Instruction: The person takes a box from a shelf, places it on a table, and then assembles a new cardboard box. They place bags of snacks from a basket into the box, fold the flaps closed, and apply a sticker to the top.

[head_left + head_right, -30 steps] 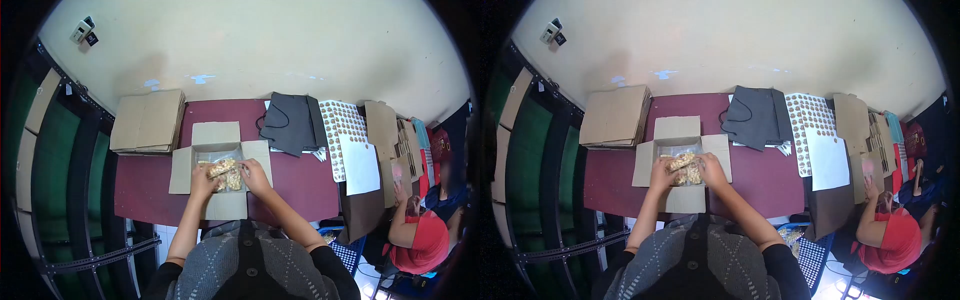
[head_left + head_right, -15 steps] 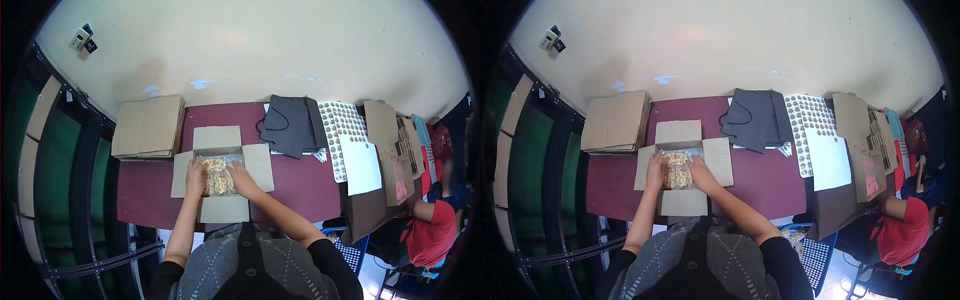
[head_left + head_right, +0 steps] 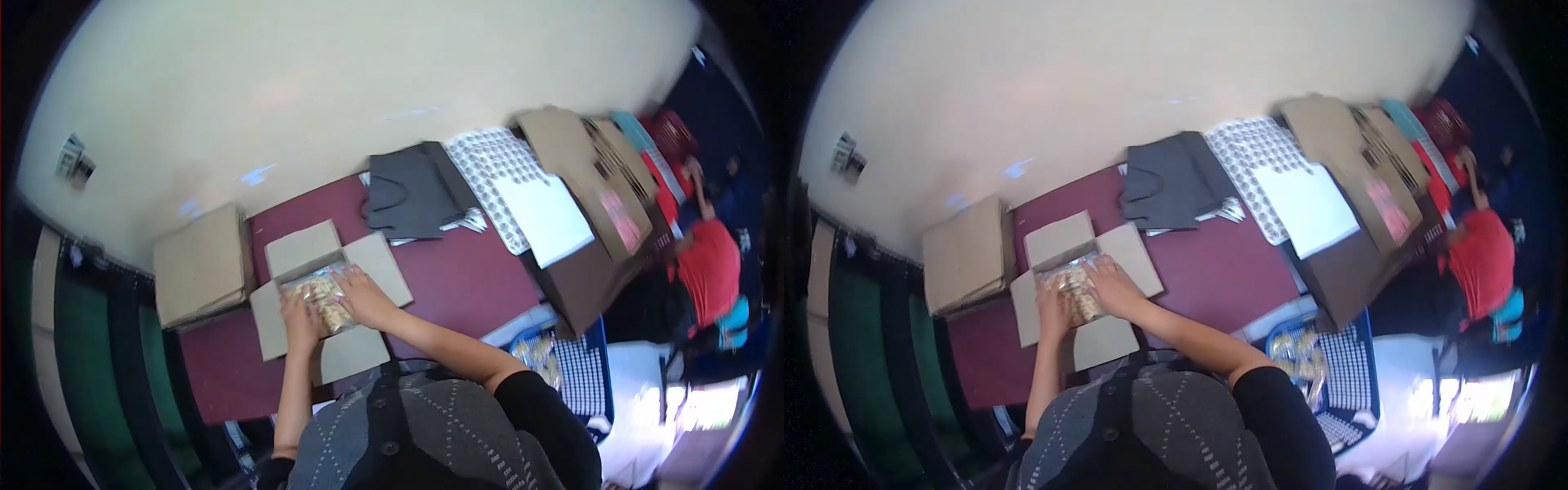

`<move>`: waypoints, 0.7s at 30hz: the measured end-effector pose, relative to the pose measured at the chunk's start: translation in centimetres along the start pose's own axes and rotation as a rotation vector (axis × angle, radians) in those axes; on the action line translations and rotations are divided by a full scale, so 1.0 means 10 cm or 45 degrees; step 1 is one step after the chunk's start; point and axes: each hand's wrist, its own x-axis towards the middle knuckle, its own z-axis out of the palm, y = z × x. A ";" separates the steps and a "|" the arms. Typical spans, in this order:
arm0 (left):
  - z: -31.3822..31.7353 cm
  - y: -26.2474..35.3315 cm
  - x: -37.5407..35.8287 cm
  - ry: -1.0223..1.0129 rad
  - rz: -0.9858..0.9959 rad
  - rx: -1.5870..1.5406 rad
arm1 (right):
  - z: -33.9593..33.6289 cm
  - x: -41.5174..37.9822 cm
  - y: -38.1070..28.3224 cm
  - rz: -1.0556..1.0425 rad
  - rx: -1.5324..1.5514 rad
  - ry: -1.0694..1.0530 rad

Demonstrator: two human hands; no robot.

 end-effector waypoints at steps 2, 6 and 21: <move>0.02 0.15 0.19 0.012 0.054 -0.164 | -0.30 -0.06 0.15 0.058 -0.121 0.191; 0.02 0.65 0.36 0.107 0.068 -0.756 | -0.61 -0.48 0.42 0.492 -0.132 0.399; 1.08 3.01 -0.47 -0.984 0.808 -1.258 | -0.37 -3.61 0.01 1.789 -0.226 1.125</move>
